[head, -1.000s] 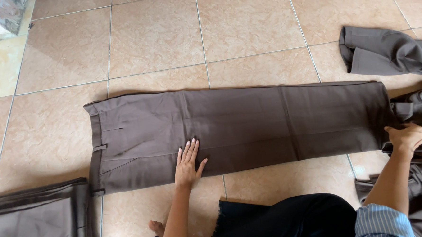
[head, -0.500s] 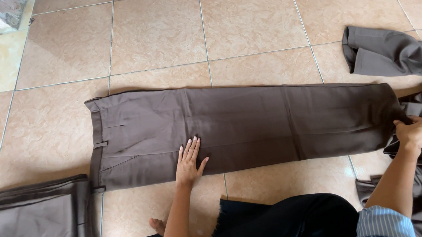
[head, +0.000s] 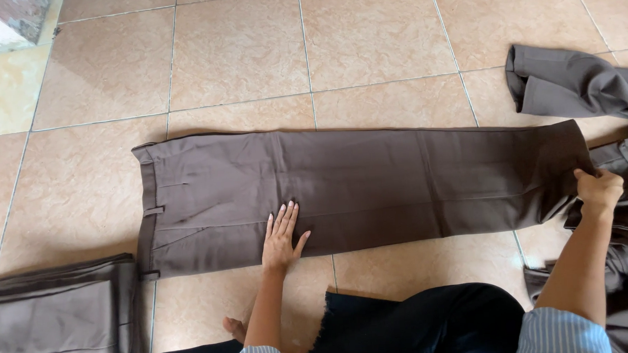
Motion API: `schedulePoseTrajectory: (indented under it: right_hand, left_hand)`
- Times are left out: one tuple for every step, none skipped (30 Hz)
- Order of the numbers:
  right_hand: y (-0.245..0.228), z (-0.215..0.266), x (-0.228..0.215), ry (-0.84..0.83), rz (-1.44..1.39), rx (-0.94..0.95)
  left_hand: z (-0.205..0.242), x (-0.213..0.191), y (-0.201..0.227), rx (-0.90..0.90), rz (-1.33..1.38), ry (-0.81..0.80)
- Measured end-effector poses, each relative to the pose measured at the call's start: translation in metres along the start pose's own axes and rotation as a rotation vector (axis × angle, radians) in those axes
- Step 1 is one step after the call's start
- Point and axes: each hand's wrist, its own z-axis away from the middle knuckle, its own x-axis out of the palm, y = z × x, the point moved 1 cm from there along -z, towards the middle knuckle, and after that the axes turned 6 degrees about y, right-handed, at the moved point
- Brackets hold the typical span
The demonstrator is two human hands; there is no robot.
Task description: The person is sitting on the floor and carefully folding a pair of brown pants.
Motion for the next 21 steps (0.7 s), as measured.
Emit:
schedulePoseTrajectory:
  right_hand:
    - [-0.017,0.003,-0.006,-0.042,-0.066,0.073]
    - [-0.033,0.01,-0.011,-0.088,-0.134,0.149]
    - [-0.038,0.013,-0.007,-0.088,-0.139,0.149]
    - [-0.044,0.016,-0.005,-0.05,-0.208,0.18]
    - [-0.049,0.019,-0.003,-0.012,-0.277,0.212]
    - [-0.055,0.033,0.001,-0.009,-0.285,0.21]
    - [-0.062,0.047,0.004,0.069,-0.377,0.202]
    - [-0.071,0.06,0.009,0.149,-0.473,0.193]
    - [-0.087,0.075,0.002,0.153,-0.484,0.192]
    - [-0.101,0.091,-0.005,0.135,-0.451,0.205]
    - [-0.114,0.107,-0.011,0.117,-0.418,0.219]
    - [-0.128,0.11,-0.024,0.118,-0.417,0.217]
    - [-0.142,0.114,-0.036,0.103,-0.409,0.191]
    - [-0.157,0.117,-0.046,0.089,-0.406,0.165]
    - [-0.153,0.118,-0.041,0.091,-0.409,0.163]
    - [-0.151,0.117,-0.035,0.07,-0.494,0.115]
    - [-0.149,0.117,-0.028,0.048,-0.579,0.066]
    - [-0.149,0.117,-0.027,0.048,-0.579,0.062]
    - [-0.148,0.116,-0.025,0.049,-0.57,0.083]
    - [-0.149,0.114,-0.023,0.049,-0.561,0.1]
    - [-0.152,0.119,-0.027,0.048,-0.56,0.094]
  left_hand:
    - [0.001,0.002,-0.001,0.007,-0.011,0.007]
    - [0.003,0.004,-0.003,0.015,-0.024,0.01]
    - [0.002,0.004,-0.003,0.017,-0.028,0.013]
    - [0.002,0.004,-0.003,0.025,-0.044,0.009]
    - [0.002,0.004,-0.002,0.034,-0.06,0.005]
    - [0.004,0.007,-0.003,0.037,-0.063,0.012]
    - [0.005,0.009,-0.004,0.048,-0.089,0.003]
    - [0.004,0.011,-0.006,0.06,-0.117,-0.004]
    - [0.007,0.018,-0.01,0.064,-0.122,0.006]
    - [0.011,0.025,-0.013,0.073,-0.129,0.029]
    - [0.014,0.034,-0.017,0.082,-0.137,0.053]
    - [0.01,0.033,-0.005,0.081,-0.135,0.054]
    - [0.006,0.032,0.007,0.002,-0.023,0.087]
    - [-0.001,0.031,0.017,-0.074,0.088,0.123]
    - [-0.007,0.041,0.039,-0.072,0.088,0.127]
    - [-0.016,0.051,0.06,-0.069,0.095,0.064]
    - [-0.024,0.062,0.081,-0.065,0.103,0.002]
    - [-0.031,0.067,0.11,-0.067,0.104,0.005]
    - [-0.038,0.074,0.138,0.011,0.144,-0.066]
    - [-0.047,0.08,0.167,0.086,0.183,-0.134]
    - [-0.046,0.1,0.187,0.082,0.185,-0.13]
